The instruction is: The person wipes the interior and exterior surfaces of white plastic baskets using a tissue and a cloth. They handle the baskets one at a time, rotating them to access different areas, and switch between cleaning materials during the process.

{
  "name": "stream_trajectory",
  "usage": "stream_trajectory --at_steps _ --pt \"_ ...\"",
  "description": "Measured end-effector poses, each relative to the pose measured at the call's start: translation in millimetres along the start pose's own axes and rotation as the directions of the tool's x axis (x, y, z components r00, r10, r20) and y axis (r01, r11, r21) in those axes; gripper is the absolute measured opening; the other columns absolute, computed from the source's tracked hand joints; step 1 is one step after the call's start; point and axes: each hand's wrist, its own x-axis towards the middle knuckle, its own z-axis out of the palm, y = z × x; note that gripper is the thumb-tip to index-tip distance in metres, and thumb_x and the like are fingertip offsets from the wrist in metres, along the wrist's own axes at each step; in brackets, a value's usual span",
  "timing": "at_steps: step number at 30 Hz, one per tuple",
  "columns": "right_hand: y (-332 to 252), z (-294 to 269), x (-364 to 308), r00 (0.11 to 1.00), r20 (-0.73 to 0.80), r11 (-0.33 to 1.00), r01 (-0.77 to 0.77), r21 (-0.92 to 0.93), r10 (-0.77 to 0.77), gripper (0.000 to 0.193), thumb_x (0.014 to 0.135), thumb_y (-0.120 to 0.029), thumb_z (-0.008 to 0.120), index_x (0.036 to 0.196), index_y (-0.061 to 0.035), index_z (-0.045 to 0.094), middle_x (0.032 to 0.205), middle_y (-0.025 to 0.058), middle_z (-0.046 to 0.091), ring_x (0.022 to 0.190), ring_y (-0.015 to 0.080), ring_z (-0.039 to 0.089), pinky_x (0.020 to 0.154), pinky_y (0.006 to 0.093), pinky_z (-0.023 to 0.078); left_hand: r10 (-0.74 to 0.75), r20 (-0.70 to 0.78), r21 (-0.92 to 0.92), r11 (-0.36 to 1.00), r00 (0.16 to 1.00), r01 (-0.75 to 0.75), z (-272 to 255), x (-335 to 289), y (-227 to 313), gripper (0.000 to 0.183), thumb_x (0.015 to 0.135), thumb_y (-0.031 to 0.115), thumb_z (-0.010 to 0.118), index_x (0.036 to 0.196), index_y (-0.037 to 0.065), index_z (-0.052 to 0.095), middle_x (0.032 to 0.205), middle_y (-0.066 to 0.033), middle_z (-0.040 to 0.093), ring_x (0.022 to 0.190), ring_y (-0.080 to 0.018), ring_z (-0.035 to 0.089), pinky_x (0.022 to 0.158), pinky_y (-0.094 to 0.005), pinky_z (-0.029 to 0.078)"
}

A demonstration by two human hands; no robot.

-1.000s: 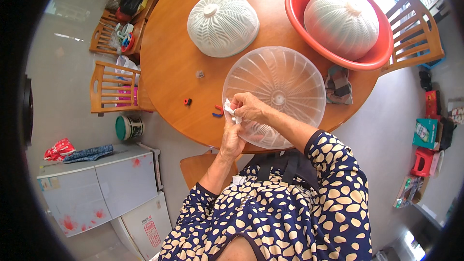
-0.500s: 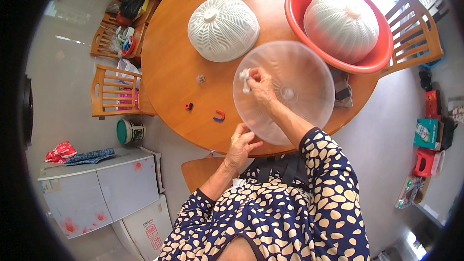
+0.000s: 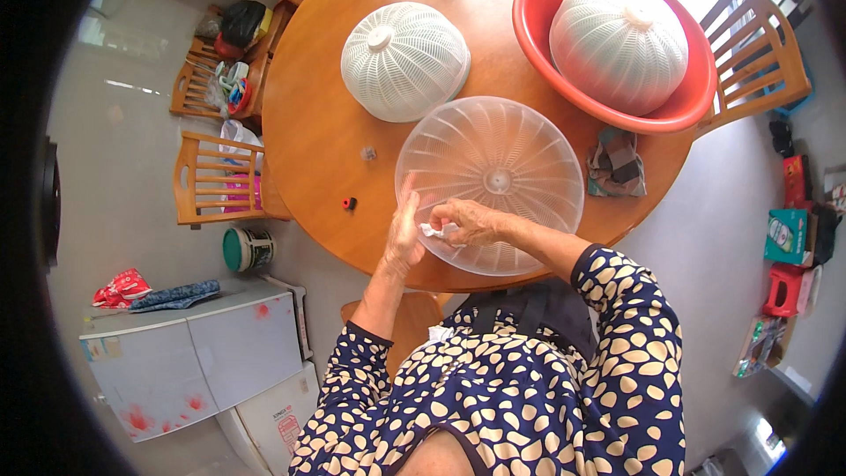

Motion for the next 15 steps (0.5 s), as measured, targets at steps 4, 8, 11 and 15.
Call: stream_trajectory --at_steps 4,8,11,15 --pt "16 7 3 0.980 -0.080 0.983 -0.182 0.003 0.182 0.012 0.075 -0.009 0.063 0.085 -0.0022 0.064 0.076 0.0107 0.065 0.078 0.0213 0.064 0.070 0.0353 0.050 -0.060 0.064 0.012 0.998 0.996 0.060 7 -12 -3 0.051 0.102 0.027 0.035 0.150 0.020 0.020 0.141 -0.0145 0.037 0.121 -0.0299 0.049 0.092 -0.0483 0.050" --pt "26 18 26 0.712 -0.447 0.834 -0.391 0.389 0.542 0.007 0.080 -0.004 0.061 0.085 -0.0030 0.064 0.075 0.0056 0.065 0.072 0.0122 0.061 0.064 0.0292 0.050 -0.156 0.025 0.008 0.988 0.987 0.156 23 -27 1 0.051 0.102 0.033 0.034 0.150 0.029 0.017 0.139 -0.0176 0.041 0.111 -0.0382 0.056 0.074 -0.0604 0.055" --pt "39 11 45 0.519 -0.757 0.916 -0.175 0.362 0.398 0.005 0.079 -0.005 0.062 0.083 -0.0042 0.064 0.071 0.0085 0.065 0.068 0.0174 0.061 0.063 0.0348 0.050 -0.184 0.014 0.002 0.983 0.983 0.184 27 -34 3 0.053 0.101 0.038 0.034 0.150 0.032 0.013 0.141 -0.0205 0.037 0.110 -0.0421 0.055 0.071 -0.0593 0.056" --pt "63 -14 63 0.258 -0.860 0.893 -0.028 0.449 0.440 0.007 0.080 -0.004 0.063 0.087 -0.0044 0.062 0.069 0.0051 0.061 0.064 0.0158 0.057 0.059 0.0333 0.048 -0.184 0.013 0.041 0.982 0.983 0.183 28 -42 -4 0.056 0.100 0.043 0.035 0.150 0.031 0.012 0.143 -0.0213 0.033 0.112 -0.0417 0.054 0.069 -0.0580 0.057"
